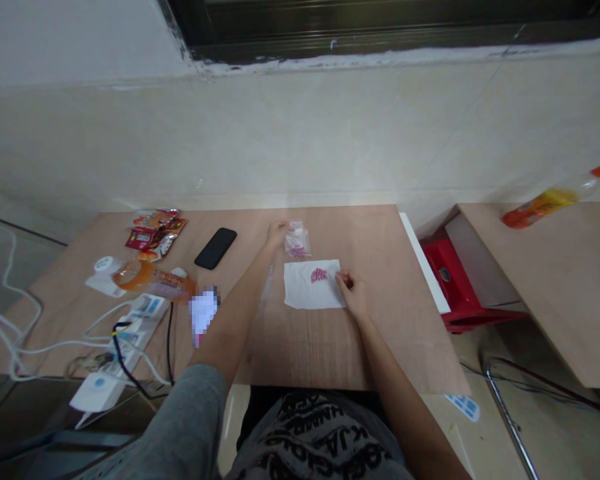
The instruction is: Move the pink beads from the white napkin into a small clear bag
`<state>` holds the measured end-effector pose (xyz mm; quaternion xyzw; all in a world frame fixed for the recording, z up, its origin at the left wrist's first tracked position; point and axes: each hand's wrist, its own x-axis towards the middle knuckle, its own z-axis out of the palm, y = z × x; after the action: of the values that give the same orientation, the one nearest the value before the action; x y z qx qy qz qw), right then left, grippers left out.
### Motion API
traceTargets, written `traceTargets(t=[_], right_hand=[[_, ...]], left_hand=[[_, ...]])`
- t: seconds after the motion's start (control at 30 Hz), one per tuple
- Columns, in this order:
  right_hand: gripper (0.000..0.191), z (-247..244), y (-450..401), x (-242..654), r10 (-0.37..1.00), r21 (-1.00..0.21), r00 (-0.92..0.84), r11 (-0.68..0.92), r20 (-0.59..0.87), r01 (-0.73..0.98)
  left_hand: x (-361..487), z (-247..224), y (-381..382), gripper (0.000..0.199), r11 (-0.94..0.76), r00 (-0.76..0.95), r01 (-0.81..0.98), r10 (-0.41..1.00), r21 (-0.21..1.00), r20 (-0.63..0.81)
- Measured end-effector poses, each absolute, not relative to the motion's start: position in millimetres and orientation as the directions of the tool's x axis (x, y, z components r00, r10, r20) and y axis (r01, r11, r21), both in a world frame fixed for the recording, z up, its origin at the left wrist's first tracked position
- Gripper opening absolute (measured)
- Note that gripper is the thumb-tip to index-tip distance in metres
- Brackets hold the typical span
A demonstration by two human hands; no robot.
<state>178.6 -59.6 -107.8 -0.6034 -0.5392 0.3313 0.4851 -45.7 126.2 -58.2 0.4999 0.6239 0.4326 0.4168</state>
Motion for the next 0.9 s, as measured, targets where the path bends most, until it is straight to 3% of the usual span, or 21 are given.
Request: traceTargets(t=[0.1, 0.33, 0.43, 0.6, 0.7, 0.9], right_hand=[[0.034, -108.4, -59.6, 179.3, 0.971, -0.933, 0.195, 0.061, 0.138, 0.356], [0.029, -107.9, -59.8, 179.1, 0.969, -0.927, 0.203, 0.054, 0.138, 0.371], [0.025, -106.0, -60.1, 177.6, 0.969, -0.946, 0.215, 0.043, 0.118, 0.322], [0.022, -103.8, -59.4, 178.4, 0.966, -0.931, 0.197, 0.092, 0.17, 0.352], [0.022, -104.9, -58.6, 179.3, 0.962, -0.916, 0.181, 0.121, 0.202, 0.382], [0.028, -104.6, -60.9, 177.3, 0.964, -0.951, 0.232, 0.057, 0.132, 0.303]], left_hand=[[-46.0, -64.3, 132.4, 0.002, 0.079, -0.162, 0.335, 0.986, 0.939, -0.025], [-66.8, -53.9, 112.3, 0.04, -0.093, -0.155, 0.554, 0.965, 0.827, 0.212], [-91.3, -51.1, 84.6, 0.031, -0.094, -0.166, 0.622, 0.955, 0.778, 0.248], [-126.5, -56.8, 13.0, 0.034, 0.01, -0.265, 0.675, 0.936, 0.738, 0.23], [-128.2, -62.2, -26.3, 0.045, 0.154, -0.344, 0.755, 0.92, 0.637, 0.186], [-106.6, -69.4, -57.7, 0.07, 0.346, -0.438, 0.848, 0.884, 0.402, 0.163]])
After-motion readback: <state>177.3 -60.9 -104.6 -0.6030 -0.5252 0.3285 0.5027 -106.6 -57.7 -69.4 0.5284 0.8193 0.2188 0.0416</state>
